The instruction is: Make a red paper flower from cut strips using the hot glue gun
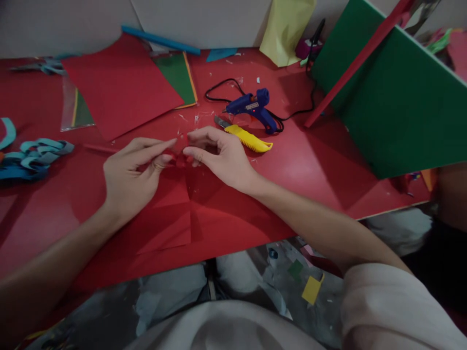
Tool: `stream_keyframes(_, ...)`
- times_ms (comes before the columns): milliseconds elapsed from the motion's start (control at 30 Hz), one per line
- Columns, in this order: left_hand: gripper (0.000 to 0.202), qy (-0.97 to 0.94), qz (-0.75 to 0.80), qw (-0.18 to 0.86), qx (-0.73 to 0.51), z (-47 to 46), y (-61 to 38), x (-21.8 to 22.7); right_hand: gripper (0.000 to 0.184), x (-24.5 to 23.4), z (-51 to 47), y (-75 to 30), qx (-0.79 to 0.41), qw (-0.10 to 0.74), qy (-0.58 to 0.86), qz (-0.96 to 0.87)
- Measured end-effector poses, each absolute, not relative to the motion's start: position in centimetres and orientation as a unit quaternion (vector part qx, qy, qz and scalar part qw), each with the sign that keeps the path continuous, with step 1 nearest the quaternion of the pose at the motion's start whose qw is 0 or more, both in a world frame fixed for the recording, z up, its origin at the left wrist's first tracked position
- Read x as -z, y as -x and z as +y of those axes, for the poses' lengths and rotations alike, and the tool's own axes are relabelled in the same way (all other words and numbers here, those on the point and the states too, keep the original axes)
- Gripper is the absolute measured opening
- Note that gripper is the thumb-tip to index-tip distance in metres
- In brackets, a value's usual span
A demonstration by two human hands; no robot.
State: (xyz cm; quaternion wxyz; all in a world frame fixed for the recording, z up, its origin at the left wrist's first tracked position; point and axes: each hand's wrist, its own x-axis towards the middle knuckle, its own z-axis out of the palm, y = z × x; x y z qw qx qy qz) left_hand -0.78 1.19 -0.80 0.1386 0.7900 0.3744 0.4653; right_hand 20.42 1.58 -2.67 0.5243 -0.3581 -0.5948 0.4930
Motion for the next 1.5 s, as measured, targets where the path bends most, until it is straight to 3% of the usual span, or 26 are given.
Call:
stream_keyframes(333,0.025,-0.705,0.458,0.244,-0.484,0.1,-0.2,0.6,0.023,2.9,1.3,-20.3,-0.369,0.507,0.397,-0.671)
stream_keyframes(567,0.016,-0.678,0.468,0.275,-0.496,-0.2,-0.6,0.3,0.016,2.9,1.4,-19.8,-0.417,0.520,0.382,-0.640)
stream_keyframes(900,0.026,-0.536,0.426,0.464,-0.562,0.2,-1.4,1.1,0.023,2.5,1.4,-19.9,-0.376,0.554,0.376,-0.641)
stream_keyframes(1500,0.027,-0.571,0.465,0.429,-0.523,0.3,-0.7,2.5,0.021,2.4,0.7,-19.8,-0.335,0.506,0.381,-0.697)
